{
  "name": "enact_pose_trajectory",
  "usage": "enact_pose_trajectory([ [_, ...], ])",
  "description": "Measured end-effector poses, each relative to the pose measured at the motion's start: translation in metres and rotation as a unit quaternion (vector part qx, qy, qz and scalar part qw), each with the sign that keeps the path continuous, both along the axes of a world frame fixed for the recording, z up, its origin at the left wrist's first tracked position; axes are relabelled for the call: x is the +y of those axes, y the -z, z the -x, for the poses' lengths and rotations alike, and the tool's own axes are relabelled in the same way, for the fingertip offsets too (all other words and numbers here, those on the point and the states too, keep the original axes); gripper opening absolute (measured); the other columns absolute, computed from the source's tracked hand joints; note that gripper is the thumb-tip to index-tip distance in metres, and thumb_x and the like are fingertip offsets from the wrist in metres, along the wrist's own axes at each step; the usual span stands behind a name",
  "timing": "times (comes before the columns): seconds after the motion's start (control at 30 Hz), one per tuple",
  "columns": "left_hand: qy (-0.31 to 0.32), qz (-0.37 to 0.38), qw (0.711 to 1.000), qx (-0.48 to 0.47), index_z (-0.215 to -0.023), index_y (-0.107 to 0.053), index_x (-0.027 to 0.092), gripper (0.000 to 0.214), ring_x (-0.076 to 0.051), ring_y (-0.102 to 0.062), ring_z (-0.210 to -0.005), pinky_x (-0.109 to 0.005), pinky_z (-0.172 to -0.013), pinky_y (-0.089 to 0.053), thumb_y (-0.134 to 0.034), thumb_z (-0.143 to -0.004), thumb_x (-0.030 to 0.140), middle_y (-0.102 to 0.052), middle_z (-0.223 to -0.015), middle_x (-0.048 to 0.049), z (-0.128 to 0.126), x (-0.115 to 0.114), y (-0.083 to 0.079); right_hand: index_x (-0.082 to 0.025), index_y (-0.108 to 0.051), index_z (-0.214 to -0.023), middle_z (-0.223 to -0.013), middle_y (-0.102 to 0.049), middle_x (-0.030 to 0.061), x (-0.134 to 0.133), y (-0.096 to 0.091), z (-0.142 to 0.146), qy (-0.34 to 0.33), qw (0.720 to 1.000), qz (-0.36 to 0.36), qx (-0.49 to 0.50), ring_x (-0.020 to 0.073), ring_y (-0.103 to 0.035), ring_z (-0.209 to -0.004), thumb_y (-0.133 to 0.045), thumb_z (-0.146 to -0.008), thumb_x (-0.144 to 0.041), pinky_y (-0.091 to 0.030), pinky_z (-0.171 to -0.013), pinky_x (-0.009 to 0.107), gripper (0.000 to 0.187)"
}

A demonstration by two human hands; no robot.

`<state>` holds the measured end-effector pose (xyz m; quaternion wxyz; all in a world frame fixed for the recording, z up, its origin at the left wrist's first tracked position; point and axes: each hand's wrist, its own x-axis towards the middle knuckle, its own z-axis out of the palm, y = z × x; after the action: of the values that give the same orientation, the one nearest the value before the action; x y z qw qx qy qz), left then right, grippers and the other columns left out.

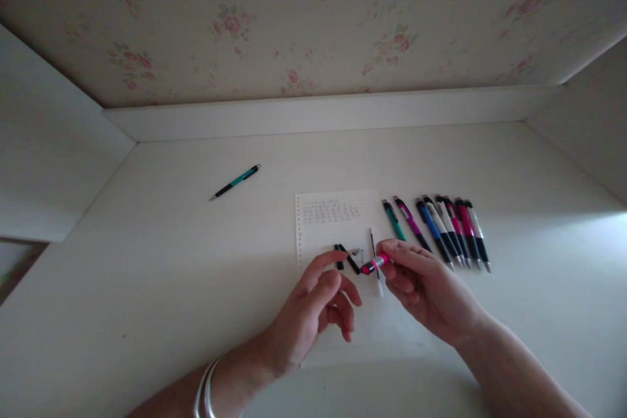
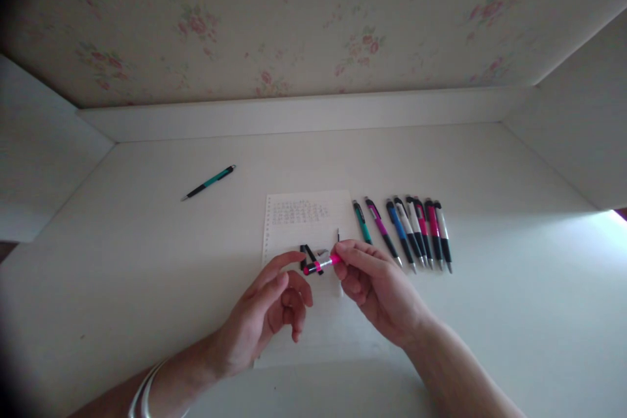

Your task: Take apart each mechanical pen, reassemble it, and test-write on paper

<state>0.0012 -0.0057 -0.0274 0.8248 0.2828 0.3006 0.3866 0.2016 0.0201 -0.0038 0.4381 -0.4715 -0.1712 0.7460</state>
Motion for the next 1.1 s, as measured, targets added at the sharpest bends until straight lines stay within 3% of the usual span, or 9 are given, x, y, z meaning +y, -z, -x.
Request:
enact_pose_trajectory([
  [0.17,0.004,-0.128,0.99,0.063,-0.137,-0.048,0.035,0.064,-0.008,-0.055,-0.072,-0.019,-0.062,-0.047,-0.082,-0.083,0.031,-0.061,-0.096,-0.0002,0.001,-0.01,-0.002,-0.015,-0.07,-0.077,-0.059,-0.06,-0.0037,-0.006,-0.002,0.008,-0.051,0.997,0.053,0.023,0.0015,-0.045,-0.045,-0.087,-0.074,-0.032,-0.032,-0.038,0.009,0.024],
  [0.3,-0.014,-0.229,0.963,0.143,-0.126,-0.062,0.029,0.028,-0.008,-0.054,-0.067,-0.019,-0.06,-0.047,-0.062,-0.098,0.033,-0.059,-0.088,-0.0013,0.003,-0.015,0.002,-0.014,-0.071,-0.077,-0.061,-0.061,-0.002,-0.009,-0.003,0.015,-0.116,0.992,0.048,0.014,0.0022,-0.048,-0.046,-0.084,-0.078,-0.036,-0.036,-0.04,0.009,0.026],
  [0.4,-0.059,-0.293,0.93,0.213,-0.123,-0.063,0.028,0.023,-0.008,-0.054,-0.062,-0.02,-0.056,-0.046,-0.054,-0.102,0.028,-0.059,-0.087,-0.0007,0.006,-0.013,0.004,-0.015,-0.075,-0.087,-0.066,-0.064,-0.0008,-0.008,-0.003,0.014,-0.098,0.994,0.037,0.029,0.003,-0.048,-0.049,-0.079,-0.082,-0.036,-0.038,-0.041,0.01,0.022],
  [0.57,-0.129,-0.47,0.787,0.377,-0.128,-0.059,0.025,0.031,-0.016,-0.062,-0.091,-0.029,-0.079,-0.05,-0.053,-0.1,0.014,-0.063,-0.102,-0.0053,0.012,-0.001,-0.001,-0.015,-0.075,-0.089,-0.081,-0.073,0.0029,0.0,0.002,0.001,-0.011,0.999,-0.023,0.03,0.0063,-0.059,-0.059,-0.075,-0.073,-0.016,-0.054,-0.057,0.013,0.016],
  [0.7,-0.087,-0.51,0.657,0.548,-0.138,-0.05,0.019,0.039,-0.025,-0.06,-0.1,-0.043,-0.086,-0.046,-0.054,-0.099,0.018,-0.064,-0.114,-0.011,0.012,0.004,-0.004,-0.02,-0.07,-0.093,-0.112,-0.076,0.0079,0.003,0.014,-0.005,0.071,0.978,-0.143,-0.135,0.0154,-0.073,-0.09,-0.068,-0.084,-0.021,-0.061,-0.087,0.029,0.009],
  [0.77,-0.049,-0.512,0.601,0.613,-0.139,-0.049,0.018,0.041,-0.028,-0.058,-0.099,-0.047,-0.084,-0.044,-0.055,-0.099,0.022,-0.064,-0.114,-0.011,0.011,0.004,-0.005,-0.022,-0.067,-0.101,-0.128,-0.07,0.0094,0.002,0.021,-0.006,0.088,0.922,-0.245,-0.288,0.0214,-0.071,-0.109,-0.06,-0.092,-0.024,-0.057,-0.1,0.041,0.012],
  [0.93,0.019,-0.494,0.538,0.683,-0.139,-0.052,0.02,0.04,-0.028,-0.057,-0.095,-0.048,-0.082,-0.043,-0.052,-0.099,0.023,-0.064,-0.111,-0.0078,0.007,0.003,-0.004,-0.02,-0.058,-0.127,-0.147,-0.057,0.0142,-0.002,0.032,-0.006,-0.062,0.681,-0.405,-0.607,0.029,-0.06,-0.129,-0.041,-0.099,-0.014,-0.056,-0.102,0.05,0.033],
  [1.0,0.03,-0.486,0.529,0.695,-0.138,-0.052,0.02,0.04,-0.028,-0.057,-0.094,-0.047,-0.081,-0.043,-0.053,-0.099,0.022,-0.064,-0.108,-0.0072,0.006,0.003,-0.003,-0.017,-0.056,-0.128,-0.147,-0.055,0.016,-0.003,0.034,-0.005,-0.105,0.625,-0.426,-0.646,0.0313,-0.057,-0.132,-0.037,-0.098,-0.009,-0.057,-0.1,0.051,0.037],
  [1.1,0.037,-0.481,0.525,0.701,-0.137,-0.054,0.021,0.039,-0.028,-0.057,-0.095,-0.048,-0.083,-0.043,-0.055,-0.098,0.024,-0.063,-0.108,-0.0069,0.005,0.004,-0.002,-0.014,-0.055,-0.128,-0.146,-0.056,0.0182,-0.004,0.036,-0.003,-0.132,0.572,-0.447,-0.674,0.0318,-0.051,-0.136,-0.037,-0.094,-0.003,-0.053,-0.106,0.053,0.04],
])
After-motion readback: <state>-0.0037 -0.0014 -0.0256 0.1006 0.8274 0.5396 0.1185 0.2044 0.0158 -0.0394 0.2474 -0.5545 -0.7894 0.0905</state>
